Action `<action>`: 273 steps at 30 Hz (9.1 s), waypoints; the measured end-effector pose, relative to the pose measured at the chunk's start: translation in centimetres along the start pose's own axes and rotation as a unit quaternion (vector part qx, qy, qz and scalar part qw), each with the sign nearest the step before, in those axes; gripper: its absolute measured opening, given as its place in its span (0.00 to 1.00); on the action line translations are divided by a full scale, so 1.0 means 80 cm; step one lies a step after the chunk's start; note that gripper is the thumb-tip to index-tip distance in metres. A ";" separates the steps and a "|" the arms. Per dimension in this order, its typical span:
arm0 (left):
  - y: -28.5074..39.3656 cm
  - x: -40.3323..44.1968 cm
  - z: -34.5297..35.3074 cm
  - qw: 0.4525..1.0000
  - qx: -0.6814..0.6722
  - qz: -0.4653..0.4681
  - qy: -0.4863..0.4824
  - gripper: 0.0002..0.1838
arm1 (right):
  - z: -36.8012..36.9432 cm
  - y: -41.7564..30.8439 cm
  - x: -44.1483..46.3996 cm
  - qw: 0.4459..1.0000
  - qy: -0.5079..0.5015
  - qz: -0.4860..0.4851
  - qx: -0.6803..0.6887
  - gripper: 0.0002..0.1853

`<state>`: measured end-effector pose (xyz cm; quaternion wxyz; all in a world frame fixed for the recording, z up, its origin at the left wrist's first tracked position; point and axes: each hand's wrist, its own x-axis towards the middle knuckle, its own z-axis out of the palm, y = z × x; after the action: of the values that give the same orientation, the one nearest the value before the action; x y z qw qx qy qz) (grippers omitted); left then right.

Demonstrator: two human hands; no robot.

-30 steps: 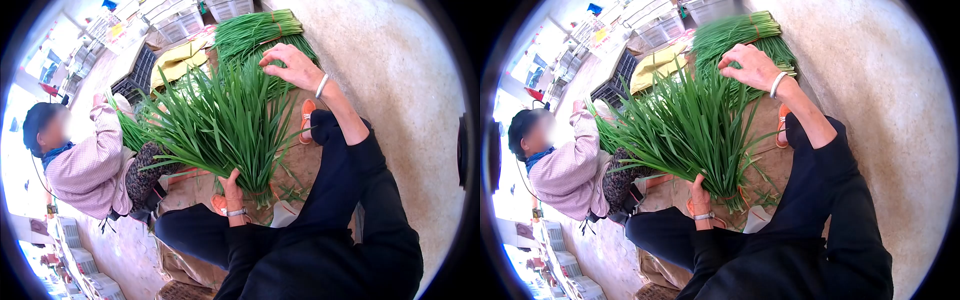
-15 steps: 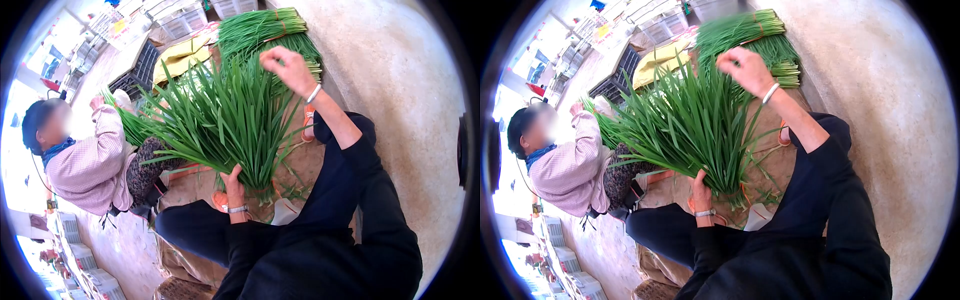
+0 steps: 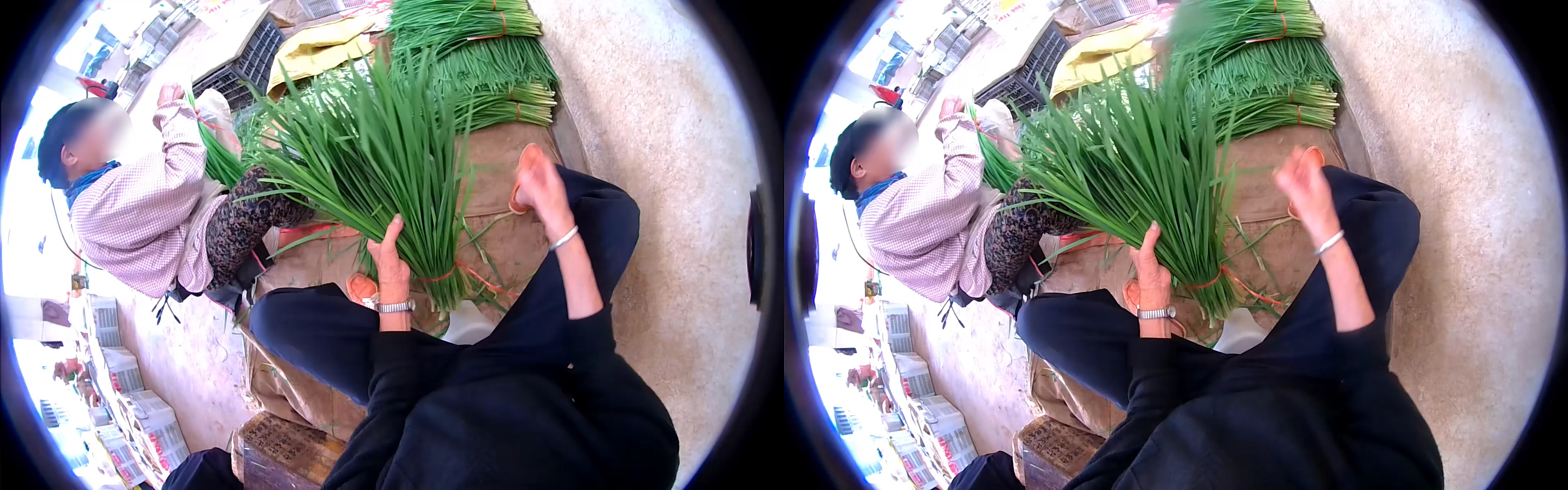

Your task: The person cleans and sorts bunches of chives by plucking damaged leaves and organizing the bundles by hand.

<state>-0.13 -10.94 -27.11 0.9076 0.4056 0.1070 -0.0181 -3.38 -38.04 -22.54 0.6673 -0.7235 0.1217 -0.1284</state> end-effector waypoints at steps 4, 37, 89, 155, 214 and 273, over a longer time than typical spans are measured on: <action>0.005 -0.005 0.019 0.999 -0.033 -0.033 0.009 0.24 | 0.057 0.031 -0.072 0.977 -0.163 0.113 -0.082 0.49; 0.002 0.037 0.043 0.868 -0.025 -0.372 -0.329 0.20 | 0.106 0.045 -0.045 0.862 -0.266 0.255 0.347 0.28; -0.025 0.035 -0.002 0.975 -0.067 -0.180 -0.114 0.26 | 0.146 0.011 0.061 0.950 0.005 0.146 0.275 0.27; 0.141 -0.020 0.137 0.394 0.751 0.427 -0.314 0.37 | 0.127 0.028 -0.042 0.979 -0.176 -0.104 -0.012 0.38; 0.038 0.028 0.044 0.979 0.094 -0.044 -0.176 0.35 | 0.170 -0.193 0.031 0.783 -0.008 -0.480 -0.396 0.05; -0.022 0.009 0.042 0.891 0.397 0.184 -0.118 0.48 | 0.131 -0.215 0.079 0.743 -0.273 -0.364 -0.491 0.17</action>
<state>0.92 -14.60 -26.39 0.6637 0.7396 -0.0938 0.0605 6.27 -29.11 -6.02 0.1275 -0.9444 -0.2922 -0.0809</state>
